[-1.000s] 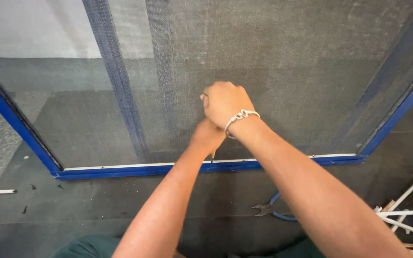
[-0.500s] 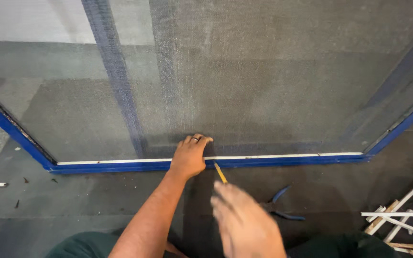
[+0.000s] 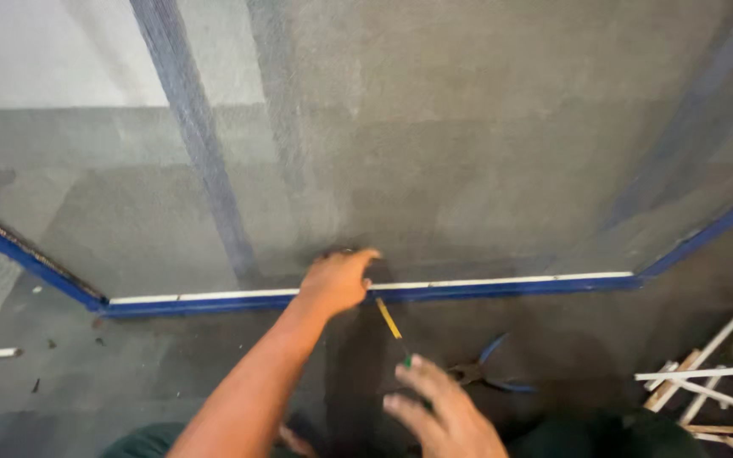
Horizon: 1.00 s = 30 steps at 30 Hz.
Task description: The person sits on the floor and installs white rubber spline into the groove of a blue aluminum window screen frame, using a screwdriver to press the spline into the channel along the frame edges. They work section by section around the frame, pressing the strip flush with the mesh.
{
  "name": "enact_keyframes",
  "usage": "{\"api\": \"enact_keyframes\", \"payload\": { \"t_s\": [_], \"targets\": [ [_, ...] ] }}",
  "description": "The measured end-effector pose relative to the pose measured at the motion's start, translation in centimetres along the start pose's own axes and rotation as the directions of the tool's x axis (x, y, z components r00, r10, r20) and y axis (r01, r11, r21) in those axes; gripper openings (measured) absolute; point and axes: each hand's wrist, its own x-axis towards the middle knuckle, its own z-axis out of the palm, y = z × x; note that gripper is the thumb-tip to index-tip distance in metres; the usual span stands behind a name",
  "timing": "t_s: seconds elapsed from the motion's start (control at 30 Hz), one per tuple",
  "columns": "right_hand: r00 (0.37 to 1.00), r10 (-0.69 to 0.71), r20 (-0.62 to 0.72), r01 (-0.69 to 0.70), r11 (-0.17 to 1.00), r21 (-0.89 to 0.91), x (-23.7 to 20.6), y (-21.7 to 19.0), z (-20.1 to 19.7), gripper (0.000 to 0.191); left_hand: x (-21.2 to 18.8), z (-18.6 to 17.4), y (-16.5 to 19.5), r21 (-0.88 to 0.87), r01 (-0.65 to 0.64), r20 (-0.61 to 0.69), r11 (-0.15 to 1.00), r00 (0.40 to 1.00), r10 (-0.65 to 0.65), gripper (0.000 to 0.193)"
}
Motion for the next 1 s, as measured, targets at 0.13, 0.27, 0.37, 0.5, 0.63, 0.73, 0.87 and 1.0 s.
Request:
{"api": "enact_keyframes", "payload": {
  "t_s": [0.13, 0.27, 0.37, 0.5, 0.63, 0.73, 0.87, 1.0],
  "targets": [
    [0.985, 0.167, 0.036, -0.166, 0.986, -0.032, 6.5, -1.7, -5.3, 0.053, -5.4, -9.4, 8.4, 0.486, -0.497, -0.712, 0.719, 0.252, 0.655, 0.031],
    [0.950, 0.307, 0.054, -0.308, 0.951, 0.009, 11.6, -3.6, -7.6, 0.034, -2.5, -21.3, 11.1, 0.393, -0.125, -0.800, 0.911, 0.443, 0.405, 0.076],
    [0.902, 0.389, 0.186, -0.377, 0.921, -0.097, 13.9, -2.9, -8.5, 0.027, 0.1, -23.6, 9.5, 0.340, 0.051, -0.695, 0.939, 0.686, 0.215, 0.101],
    [0.669, 0.585, 0.459, -0.461, 0.811, -0.360, 14.7, -2.7, -9.2, 0.024, 2.1, -23.2, 7.0, 0.340, 0.285, -0.525, 0.896, 0.848, -0.070, 0.121],
    [0.525, 0.669, 0.526, -0.474, 0.743, -0.473, 12.7, -4.2, -8.5, 0.032, 4.2, -24.8, 5.2, 0.306, 0.306, -0.512, 0.902, 0.851, -0.115, 0.121],
    [0.638, 0.631, 0.441, -0.475, 0.773, -0.420, 9.1, -4.0, -6.6, 0.051, 6.1, -26.0, 3.9, 0.297, 0.351, -0.501, 0.888, 0.849, -0.168, 0.119],
    [0.642, 0.627, 0.442, -0.471, 0.777, -0.418, 2.0, -1.1, -0.9, 0.067, 8.0, -25.1, 3.0, 0.330, 0.386, -0.535, 0.861, 0.828, -0.166, 0.113],
    [0.859, 0.474, 0.194, -0.296, 0.769, -0.566, -7.0, 0.5, 6.3, 0.063, 9.0, -25.0, 2.5, 0.362, 0.364, -0.512, 0.858, 0.847, -0.143, 0.099]
  ]
}}
